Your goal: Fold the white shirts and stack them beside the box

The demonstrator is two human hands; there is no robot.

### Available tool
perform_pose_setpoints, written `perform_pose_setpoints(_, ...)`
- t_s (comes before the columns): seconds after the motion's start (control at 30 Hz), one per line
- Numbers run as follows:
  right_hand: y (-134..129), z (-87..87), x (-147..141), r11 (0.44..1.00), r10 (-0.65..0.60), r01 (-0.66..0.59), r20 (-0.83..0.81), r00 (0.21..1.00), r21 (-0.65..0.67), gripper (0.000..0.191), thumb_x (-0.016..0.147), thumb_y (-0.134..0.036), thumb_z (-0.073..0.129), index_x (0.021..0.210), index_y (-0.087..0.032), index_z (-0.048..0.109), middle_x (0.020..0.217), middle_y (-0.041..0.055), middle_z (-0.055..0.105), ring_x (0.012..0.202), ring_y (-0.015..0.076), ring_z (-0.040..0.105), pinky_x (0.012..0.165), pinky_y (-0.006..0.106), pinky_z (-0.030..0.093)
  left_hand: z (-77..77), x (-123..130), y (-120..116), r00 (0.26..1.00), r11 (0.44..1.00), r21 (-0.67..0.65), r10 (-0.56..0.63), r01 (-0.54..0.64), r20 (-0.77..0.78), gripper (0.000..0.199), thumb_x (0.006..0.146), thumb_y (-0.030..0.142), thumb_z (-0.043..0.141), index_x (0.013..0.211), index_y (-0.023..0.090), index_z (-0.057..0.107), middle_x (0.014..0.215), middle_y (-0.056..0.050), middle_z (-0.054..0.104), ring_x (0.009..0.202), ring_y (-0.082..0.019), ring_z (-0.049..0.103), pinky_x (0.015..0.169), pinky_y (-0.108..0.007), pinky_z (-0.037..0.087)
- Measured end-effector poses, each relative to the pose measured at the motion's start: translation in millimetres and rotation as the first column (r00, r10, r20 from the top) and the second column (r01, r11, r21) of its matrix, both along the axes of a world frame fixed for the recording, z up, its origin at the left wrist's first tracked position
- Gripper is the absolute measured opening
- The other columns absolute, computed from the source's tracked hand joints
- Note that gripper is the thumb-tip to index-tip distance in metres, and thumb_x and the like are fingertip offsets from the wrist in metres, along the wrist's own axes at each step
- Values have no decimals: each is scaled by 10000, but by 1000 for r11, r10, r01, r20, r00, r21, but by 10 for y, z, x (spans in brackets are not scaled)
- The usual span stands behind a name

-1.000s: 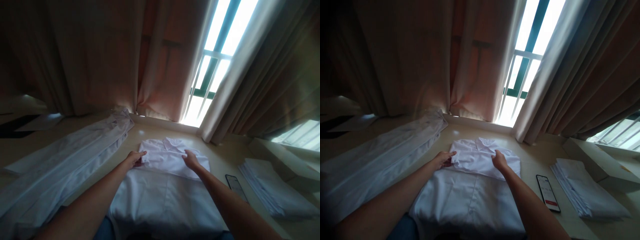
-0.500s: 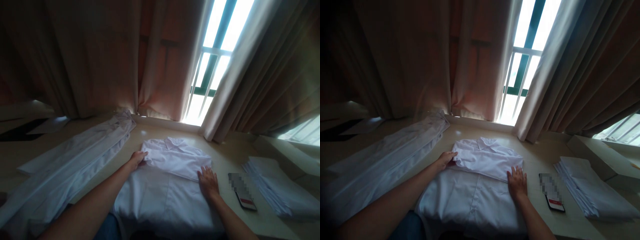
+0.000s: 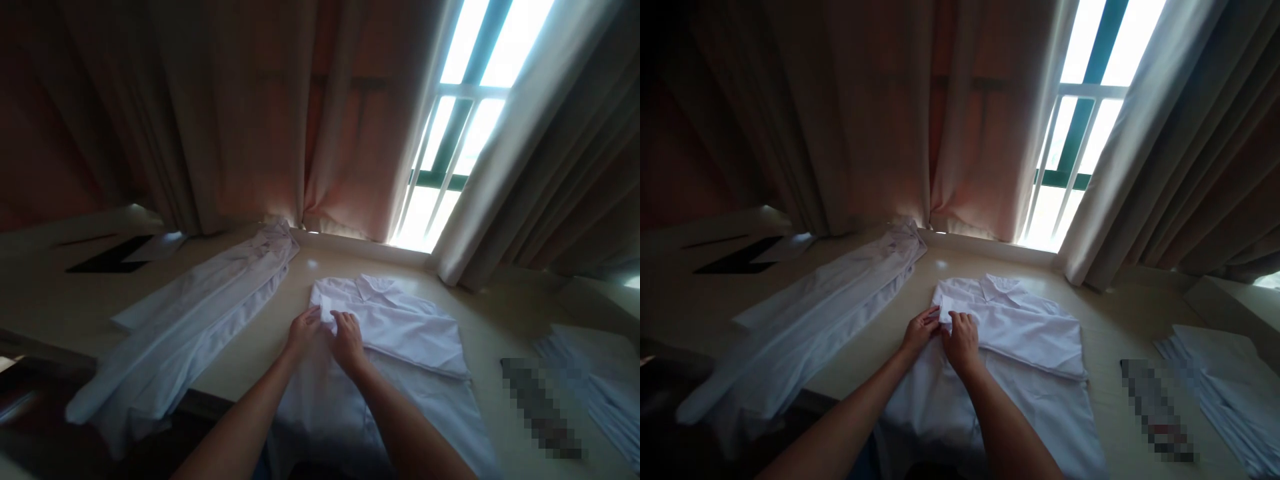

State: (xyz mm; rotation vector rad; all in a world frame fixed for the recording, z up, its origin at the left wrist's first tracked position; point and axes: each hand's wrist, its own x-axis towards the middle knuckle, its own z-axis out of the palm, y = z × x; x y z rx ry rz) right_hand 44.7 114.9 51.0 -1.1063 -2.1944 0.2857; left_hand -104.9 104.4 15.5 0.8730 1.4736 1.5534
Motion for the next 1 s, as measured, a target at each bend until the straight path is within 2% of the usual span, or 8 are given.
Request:
perform_pose_setpoints(0.13,63,-99,-280,987,-12,-10,-133,991,-159,279,835,-187,516,1084,-200,640,967,79,676,913,204,596,809,284,421,-76,-16,-17,993,999,34,11,-7,-118,371,696,332,692,1021,157,655,851,-61,730,778,-167,678,694,-249,525)
perform_pose_setpoints(0.2,118,-169,-263,966,-40,-19,-220,975,-257,194,835,-230,527,940,-188,684,864,72,695,809,193,616,746,268,428,-114,-13,-17,984,999,35,34,-28,-173,322,712,357,676,966,163,638,798,-52,721,715,-159,672,654,-245,516)
perform_pose_setpoints(0.3,171,-266,-179,946,-71,-27,-289,955,-322,216,841,-298,523,838,-177,702,746,52,699,686,175,620,666,252,435,-150,18,-18,964,998,36,60,-53,-259,280,722,315,657,967,190,604,716,-7,691,611,-131,639,591,-225,487)
perform_pose_setpoints(0.43,159,-363,-101,950,-123,3,-368,922,-312,288,862,-318,455,879,-166,700,826,61,702,749,177,628,707,260,460,-129,89,-58,923,996,52,85,-71,-374,278,746,271,631,1020,232,599,707,21,656,625,-115,618,610,-214,464)
perform_pose_setpoints(0.6,107,-432,-112,965,-132,18,-425,896,-263,281,864,-308,451,871,-167,694,850,84,680,797,190,606,769,292,457,-24,186,-173,872,993,91,107,-72,-478,289,826,338,570,1105,269,605,954,-20,650,804,-133,619,765,-262,480)
perform_pose_setpoints(0.73,75,-458,-141,969,-111,2,-424,899,-248,288,883,-323,443,911,-177,690,854,70,692,783,185,605,763,294,455,27,257,-228,764,985,170,103,9,-637,232,906,297,456,1044,260,639,1065,-42,598,993,-151,579,912,-297,447)
perform_pose_setpoints(0.83,53,-465,-149,969,-108,6,-398,911,-248,300,893,-315,423,939,-178,686,881,72,700,802,186,612,773,294,453,29,285,-226,677,984,172,96,46,-730,277,929,260,409,1100,244,627,1047,-52,586,990,-156,573,914,-304,454)
perform_pose_setpoints(1.0,36,-465,-150,976,-104,25,-369,923,-214,293,896,-294,420,945,-172,682,892,75,698,808,183,609,785,292,443,5,300,-200,599,991,132,91,23,-796,312,932,220,379,1173,207,577,1070,-71,575,1014,-171,556,917,-313,452)
